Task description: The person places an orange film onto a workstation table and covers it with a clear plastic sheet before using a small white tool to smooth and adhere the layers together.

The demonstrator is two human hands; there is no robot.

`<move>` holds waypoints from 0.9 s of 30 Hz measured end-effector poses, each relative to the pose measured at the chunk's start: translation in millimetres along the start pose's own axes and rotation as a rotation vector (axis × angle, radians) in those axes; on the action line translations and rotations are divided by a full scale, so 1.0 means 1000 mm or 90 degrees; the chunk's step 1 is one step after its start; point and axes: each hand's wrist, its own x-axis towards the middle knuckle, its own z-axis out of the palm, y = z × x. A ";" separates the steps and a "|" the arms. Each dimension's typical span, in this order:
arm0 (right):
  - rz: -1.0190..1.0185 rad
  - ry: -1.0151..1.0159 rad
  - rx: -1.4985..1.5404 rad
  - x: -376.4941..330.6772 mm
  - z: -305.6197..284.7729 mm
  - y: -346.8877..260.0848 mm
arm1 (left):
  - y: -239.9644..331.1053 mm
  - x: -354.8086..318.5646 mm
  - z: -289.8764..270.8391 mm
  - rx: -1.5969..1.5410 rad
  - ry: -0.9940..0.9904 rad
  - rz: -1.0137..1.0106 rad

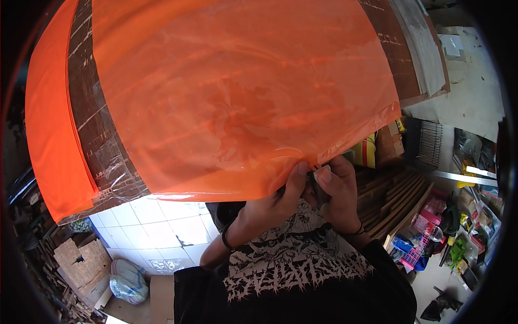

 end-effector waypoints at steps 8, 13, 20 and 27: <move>-0.021 -0.011 -0.022 0.001 -0.001 0.001 | -0.002 -0.002 0.001 -0.048 0.000 -0.036; -0.018 -0.041 -0.037 0.005 -0.004 -0.001 | -0.003 0.002 -0.003 0.029 -0.013 0.044; -0.018 -0.067 0.088 0.005 -0.013 0.004 | -0.007 -0.008 -0.003 -0.109 0.053 -0.085; -0.377 0.345 -0.724 0.003 -0.094 -0.008 | -0.001 -0.024 -0.016 -0.060 0.064 -0.137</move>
